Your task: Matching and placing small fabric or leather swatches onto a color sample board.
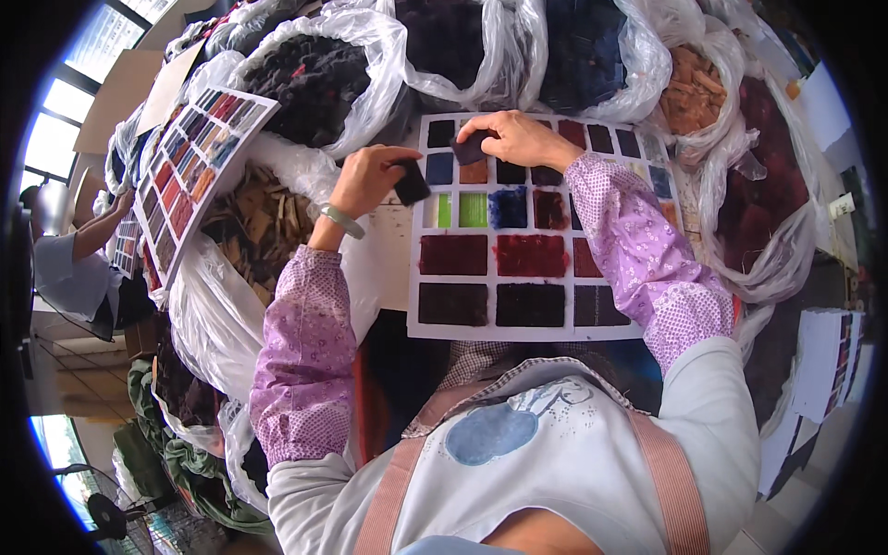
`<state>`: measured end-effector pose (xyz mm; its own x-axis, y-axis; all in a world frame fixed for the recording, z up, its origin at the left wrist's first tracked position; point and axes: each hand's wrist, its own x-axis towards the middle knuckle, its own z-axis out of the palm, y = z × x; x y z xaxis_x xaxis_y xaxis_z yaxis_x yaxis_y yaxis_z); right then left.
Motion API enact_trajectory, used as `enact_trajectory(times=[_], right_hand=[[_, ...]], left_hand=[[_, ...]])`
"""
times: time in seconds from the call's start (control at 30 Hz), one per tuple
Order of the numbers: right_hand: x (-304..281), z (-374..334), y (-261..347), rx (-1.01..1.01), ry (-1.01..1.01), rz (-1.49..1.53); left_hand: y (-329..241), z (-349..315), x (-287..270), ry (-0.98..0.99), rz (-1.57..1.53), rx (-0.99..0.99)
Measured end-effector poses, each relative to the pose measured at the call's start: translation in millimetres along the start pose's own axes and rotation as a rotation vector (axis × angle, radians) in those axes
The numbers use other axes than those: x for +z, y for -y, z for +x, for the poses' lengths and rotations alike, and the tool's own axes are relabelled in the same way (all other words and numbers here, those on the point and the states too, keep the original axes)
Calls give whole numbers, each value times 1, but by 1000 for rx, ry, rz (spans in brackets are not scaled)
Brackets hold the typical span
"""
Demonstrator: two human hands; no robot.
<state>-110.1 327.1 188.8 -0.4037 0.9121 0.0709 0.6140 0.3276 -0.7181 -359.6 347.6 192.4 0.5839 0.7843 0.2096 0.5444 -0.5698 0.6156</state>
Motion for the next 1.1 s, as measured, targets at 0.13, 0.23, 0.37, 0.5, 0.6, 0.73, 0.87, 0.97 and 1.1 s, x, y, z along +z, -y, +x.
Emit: enact_trajectory(times=[0.13,0.23,0.37,0.5,0.6,0.73,0.87,0.97,1.1], right_hand=[[20,-8,9,17,280,79],[40,-11,12,-30,300,-124],[46,-4,-3,-121,75,-224],[42,-9,-6,-57,157,-110],[51,-18,-9,-55,78,-26],[61,-22,-4,-54,-81,-244],[61,-23,7,50,-105,-265],[61,-28,6,17,-93,-292],[87,-45,2,-326,-364,-608]], left_hand=[[13,-15,46,62,-30,-73],[19,-13,61,45,-44,-94],[-5,-21,60,59,-186,-354],[-4,-54,77,-170,223,83],[-8,-69,83,-65,233,74],[-17,-87,90,85,275,-35],[-20,-94,93,78,266,-66],[-21,-91,95,102,317,-99],[-20,-90,97,79,385,-99]])
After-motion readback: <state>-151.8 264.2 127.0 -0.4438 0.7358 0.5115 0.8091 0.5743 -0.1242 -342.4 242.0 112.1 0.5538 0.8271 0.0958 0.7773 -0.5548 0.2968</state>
